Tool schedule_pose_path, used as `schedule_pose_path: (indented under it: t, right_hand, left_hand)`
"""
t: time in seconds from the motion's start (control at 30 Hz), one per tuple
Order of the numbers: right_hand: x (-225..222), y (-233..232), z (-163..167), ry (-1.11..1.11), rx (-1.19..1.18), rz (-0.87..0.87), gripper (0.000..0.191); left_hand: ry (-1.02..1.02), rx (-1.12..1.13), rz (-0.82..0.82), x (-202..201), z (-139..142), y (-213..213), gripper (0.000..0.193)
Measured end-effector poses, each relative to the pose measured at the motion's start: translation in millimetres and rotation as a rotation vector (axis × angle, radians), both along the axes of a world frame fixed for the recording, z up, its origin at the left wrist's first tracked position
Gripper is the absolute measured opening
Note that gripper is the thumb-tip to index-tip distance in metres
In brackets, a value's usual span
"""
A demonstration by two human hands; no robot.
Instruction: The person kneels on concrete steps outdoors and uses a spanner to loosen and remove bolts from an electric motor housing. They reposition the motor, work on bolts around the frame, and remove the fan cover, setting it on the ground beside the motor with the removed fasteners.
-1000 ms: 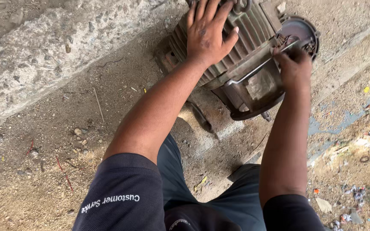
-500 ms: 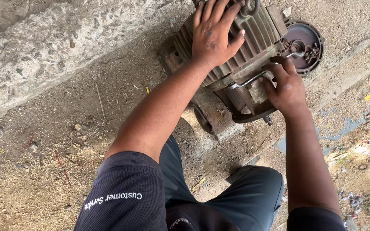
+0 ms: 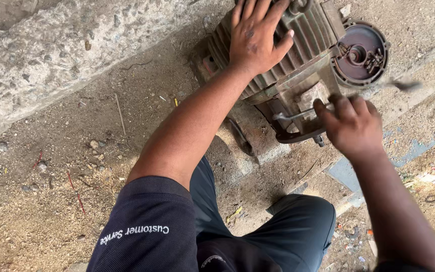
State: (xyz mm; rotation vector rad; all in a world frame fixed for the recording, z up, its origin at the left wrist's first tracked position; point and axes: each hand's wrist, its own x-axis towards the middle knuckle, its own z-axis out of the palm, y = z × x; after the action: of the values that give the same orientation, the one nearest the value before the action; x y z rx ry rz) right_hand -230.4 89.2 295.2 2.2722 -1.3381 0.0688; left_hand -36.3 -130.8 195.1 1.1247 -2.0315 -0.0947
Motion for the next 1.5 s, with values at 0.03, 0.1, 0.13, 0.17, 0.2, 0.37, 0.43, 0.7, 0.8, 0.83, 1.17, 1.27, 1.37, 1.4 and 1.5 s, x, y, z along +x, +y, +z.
schedule_pose_path:
  t: [0.03, 0.1, 0.13, 0.17, 0.2, 0.37, 0.43, 0.7, 0.8, 0.83, 1.17, 1.27, 1.37, 1.4, 1.5]
  right_hand:
    - [4, 11, 5, 0.085, -0.060, 0.033, 0.017]
    - [19, 37, 12, 0.235, -0.086, 0.075, 0.016]
    - [29, 53, 13, 0.138, -0.015, 0.111, 0.021]
    - [40, 70, 13, 0.043, 0.055, 0.148, 0.027]
    - [51, 85, 9, -0.022, 0.177, 0.114, 0.032]
    - [92, 138, -45, -1.106, 0.562, -0.263, 0.016]
    - [99, 133, -84, -1.615, 0.676, -0.434, 0.014]
    - [107, 53, -212, -2.249, 0.661, -0.325, 0.020]
    - [117, 26, -227, -2.362, 0.627, -0.289, 0.019]
    - [119, 20, -228, -2.441, 0.612, -0.276, 0.019]
    - [117, 9, -221, -2.452, 0.595, -0.259, 0.019]
    - [116, 9, -221, -2.446, 0.624, -0.275, 0.019]
    - [115, 9, -220, -2.410, 0.634, -0.307, 0.020]
    - [115, 8, -220, -2.356, 0.631, -0.326, 0.022]
    - [112, 10, -218, -2.227, 0.583, -0.378, 0.023]
  left_hand:
    - [-0.007, -0.001, 0.003, -1, -1, 0, 0.066]
    - [-0.020, 0.072, -0.020, -1, -2, 0, 0.067]
    - [-0.025, 0.098, -0.032, -1, 0, 0, 0.067]
    - [-0.023, 0.104, -0.037, 0, 2, 1, 0.064]
    - [-0.021, 0.108, -0.040, 2, 4, 3, 0.062]
    - [0.031, 0.081, -0.049, 7, 20, 8, 0.058]
    - [0.006, 0.153, -0.052, 7, 22, 8, 0.060]
    - [-0.008, 0.075, -0.043, 7, 17, 8, 0.060]
    - [-0.038, 0.115, -0.035, 7, 18, 8, 0.060]
    - [-0.054, 0.148, -0.031, 7, 18, 8, 0.060]
    - [-0.059, 0.001, -0.030, 7, 8, 0, 0.064]
    - [-0.063, 0.027, -0.035, 7, 9, 1, 0.064]
    - [-0.057, 0.013, -0.035, 7, 10, 3, 0.064]
    - [-0.046, 0.004, -0.035, 7, 11, 4, 0.064]
    - [-0.034, -0.014, -0.037, 8, 12, 5, 0.063]
